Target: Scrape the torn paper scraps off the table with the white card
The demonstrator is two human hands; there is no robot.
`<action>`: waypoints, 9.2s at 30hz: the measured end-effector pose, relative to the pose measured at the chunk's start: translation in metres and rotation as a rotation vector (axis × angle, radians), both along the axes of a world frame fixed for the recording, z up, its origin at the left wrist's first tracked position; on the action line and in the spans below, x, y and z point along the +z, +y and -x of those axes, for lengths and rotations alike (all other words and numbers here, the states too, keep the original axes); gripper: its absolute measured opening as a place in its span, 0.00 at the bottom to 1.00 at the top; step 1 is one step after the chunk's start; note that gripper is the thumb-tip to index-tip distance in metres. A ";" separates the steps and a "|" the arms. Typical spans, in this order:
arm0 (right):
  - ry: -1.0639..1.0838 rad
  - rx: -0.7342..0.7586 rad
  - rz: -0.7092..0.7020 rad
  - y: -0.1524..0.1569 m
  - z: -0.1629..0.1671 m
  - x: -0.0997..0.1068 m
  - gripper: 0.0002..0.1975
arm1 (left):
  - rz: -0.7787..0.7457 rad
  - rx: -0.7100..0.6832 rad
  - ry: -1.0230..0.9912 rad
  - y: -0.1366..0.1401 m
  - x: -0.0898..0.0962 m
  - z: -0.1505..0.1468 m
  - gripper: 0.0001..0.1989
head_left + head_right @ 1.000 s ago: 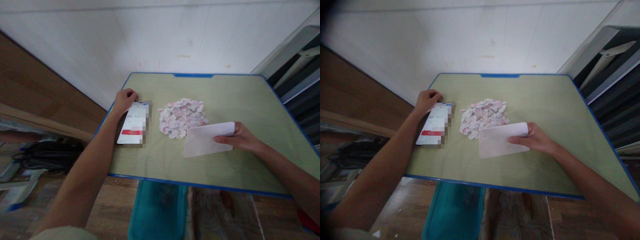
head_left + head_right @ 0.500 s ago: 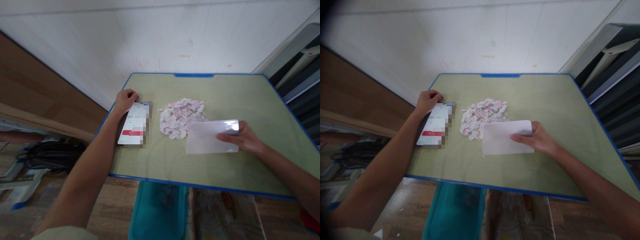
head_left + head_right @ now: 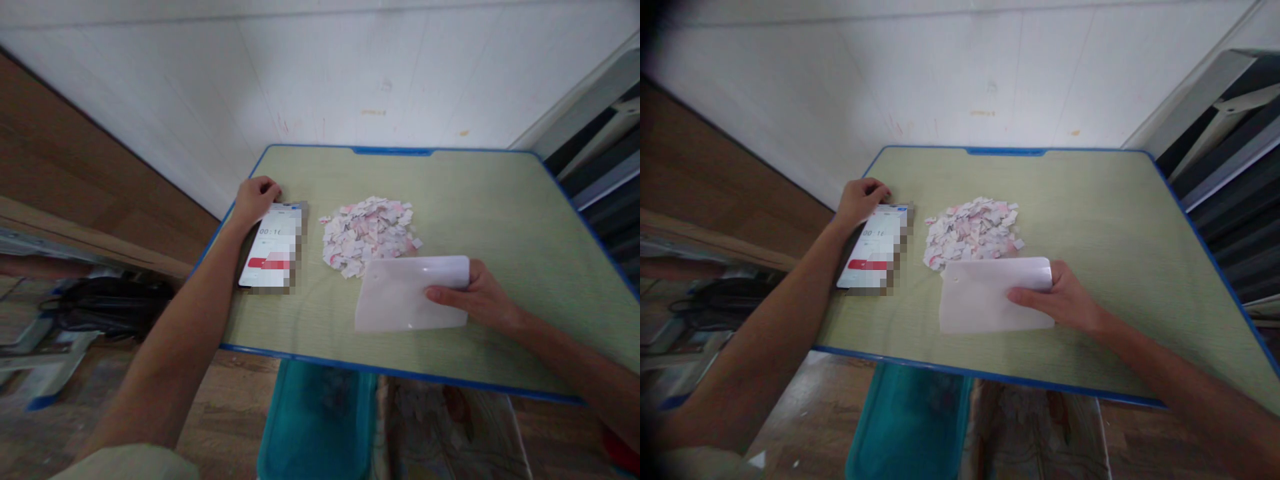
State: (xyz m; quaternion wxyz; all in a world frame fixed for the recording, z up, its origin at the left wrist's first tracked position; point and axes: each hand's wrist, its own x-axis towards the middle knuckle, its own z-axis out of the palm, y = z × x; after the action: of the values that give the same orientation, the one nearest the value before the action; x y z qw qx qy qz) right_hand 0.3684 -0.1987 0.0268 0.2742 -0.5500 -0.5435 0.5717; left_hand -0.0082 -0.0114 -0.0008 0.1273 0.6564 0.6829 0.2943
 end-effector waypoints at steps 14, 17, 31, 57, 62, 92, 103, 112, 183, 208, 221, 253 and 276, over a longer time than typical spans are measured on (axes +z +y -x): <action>-0.195 0.150 -0.040 -0.009 0.011 -0.003 0.12 | 0.014 -0.005 0.004 -0.001 0.001 0.000 0.05; -0.225 0.222 -0.028 -0.012 0.014 -0.001 0.15 | 0.019 -0.002 -0.002 -0.002 0.002 -0.001 0.05; -0.265 0.302 0.021 -0.016 0.015 0.001 0.21 | 0.027 0.012 -0.025 -0.006 0.007 -0.005 0.06; 0.040 0.080 0.021 -0.001 -0.004 -0.002 0.16 | 0.013 -0.008 -0.026 -0.005 0.006 -0.004 0.06; 0.091 -0.416 -0.212 0.027 -0.036 0.000 0.16 | 0.036 0.019 -0.032 -0.008 0.010 -0.008 0.07; 0.157 -0.798 -0.376 0.073 -0.085 -0.024 0.18 | 0.019 -0.031 0.023 -0.004 0.005 0.000 0.07; 0.045 -0.674 -0.420 0.071 -0.083 -0.033 0.21 | 0.018 -0.021 0.014 -0.002 0.003 0.000 0.06; 0.049 -0.549 -0.298 0.063 -0.075 -0.020 0.19 | -0.005 -0.036 0.024 -0.001 0.001 0.003 0.06; 0.029 -0.004 -0.069 0.040 -0.062 -0.005 0.10 | 0.023 0.001 0.016 -0.002 0.001 0.001 0.06; 0.100 -0.176 -0.119 0.050 -0.083 -0.010 0.10 | -0.001 -0.013 0.028 -0.003 0.002 0.000 0.06; 0.159 -0.321 -0.173 0.051 -0.082 -0.015 0.13 | -0.005 -0.030 0.011 0.001 -0.002 0.003 0.06; 0.063 -0.094 -0.146 0.042 -0.060 -0.014 0.13 | 0.004 -0.016 0.007 -0.002 0.002 0.000 0.06; 0.057 -0.084 -0.062 0.041 -0.066 -0.004 0.10 | 0.021 -0.001 0.011 -0.003 0.004 -0.002 0.05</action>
State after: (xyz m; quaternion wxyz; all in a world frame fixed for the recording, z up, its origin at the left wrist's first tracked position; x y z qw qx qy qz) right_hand 0.4348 -0.1576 0.0231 0.3302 -0.5473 -0.5293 0.5579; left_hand -0.0066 -0.0145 0.0030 0.1305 0.6569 0.6864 0.2836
